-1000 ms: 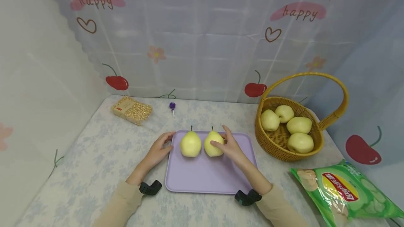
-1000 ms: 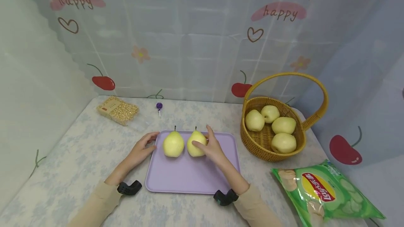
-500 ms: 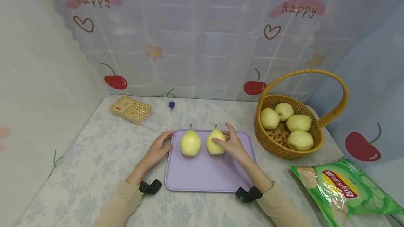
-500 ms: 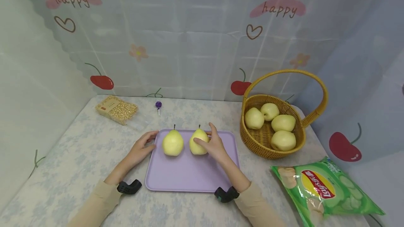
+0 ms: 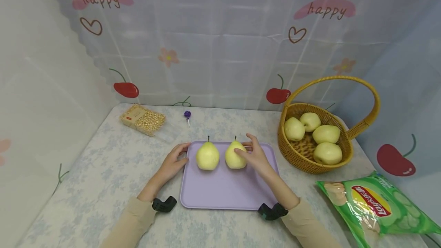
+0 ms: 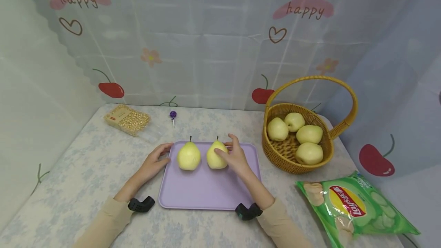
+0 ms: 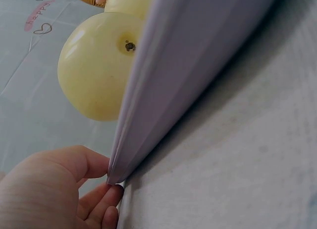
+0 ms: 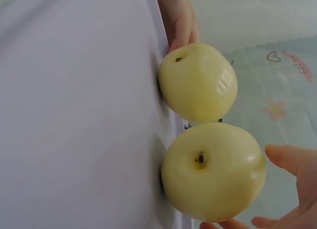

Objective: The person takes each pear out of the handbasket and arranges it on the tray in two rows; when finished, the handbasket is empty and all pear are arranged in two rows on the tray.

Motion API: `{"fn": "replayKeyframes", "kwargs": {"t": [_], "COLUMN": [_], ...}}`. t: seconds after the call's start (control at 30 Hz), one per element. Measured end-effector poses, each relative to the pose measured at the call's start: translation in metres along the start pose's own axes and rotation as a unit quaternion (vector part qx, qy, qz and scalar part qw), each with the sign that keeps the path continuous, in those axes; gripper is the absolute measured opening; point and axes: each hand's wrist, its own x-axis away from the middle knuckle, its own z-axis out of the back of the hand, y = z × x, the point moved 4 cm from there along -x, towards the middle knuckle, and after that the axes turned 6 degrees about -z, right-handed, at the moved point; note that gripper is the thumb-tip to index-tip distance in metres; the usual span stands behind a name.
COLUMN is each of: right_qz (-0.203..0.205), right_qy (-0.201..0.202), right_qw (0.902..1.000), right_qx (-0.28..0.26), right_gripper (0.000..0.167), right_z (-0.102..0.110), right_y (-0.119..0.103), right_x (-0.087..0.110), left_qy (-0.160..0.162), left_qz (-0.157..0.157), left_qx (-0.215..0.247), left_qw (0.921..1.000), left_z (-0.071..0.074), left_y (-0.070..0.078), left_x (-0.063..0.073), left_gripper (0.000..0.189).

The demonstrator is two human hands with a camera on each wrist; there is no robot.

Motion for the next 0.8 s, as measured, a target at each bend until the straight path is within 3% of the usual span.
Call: {"fn": "replayKeyframes", "kwargs": {"t": [0.13, 0.27, 0.53, 0.67, 0.8], "right_qz": [0.019, 0.048, 0.066, 0.055, 0.037], "right_qy": [-0.003, 0.009, 0.110, 0.162, 0.196], "right_qw": [0.9998, 0.9983, 0.9868, 0.9793, 0.9727], "right_qx": [-0.007, -0.031, -0.100, -0.109, -0.118], "right_gripper": [0.070, 0.055, 0.041, 0.031, 0.034], "right_z": [0.016, 0.049, 0.128, 0.154, 0.171], "right_y": [-0.007, -0.017, -0.016, -0.007, 0.003], "right_x": [0.000, 0.001, 0.006, 0.006, 0.007], "left_qy": [-0.003, -0.005, 0.000, 0.000, -0.002], "left_qz": [0.002, 0.007, 0.008, 0.007, 0.004], "left_qx": [-0.004, -0.004, -0.006, -0.005, -0.006], "left_qw": [1.0000, 1.0000, 0.9999, 1.0000, 1.0000], "left_z": [-0.001, -0.001, -0.001, -0.001, -0.001], "left_y": [0.000, 0.002, 0.002, 0.002, 0.001], "left_x": [-0.001, 0.000, 0.002, 0.002, 0.002], "left_gripper": [0.050, 0.050, 0.050, 0.050, 0.050]}}
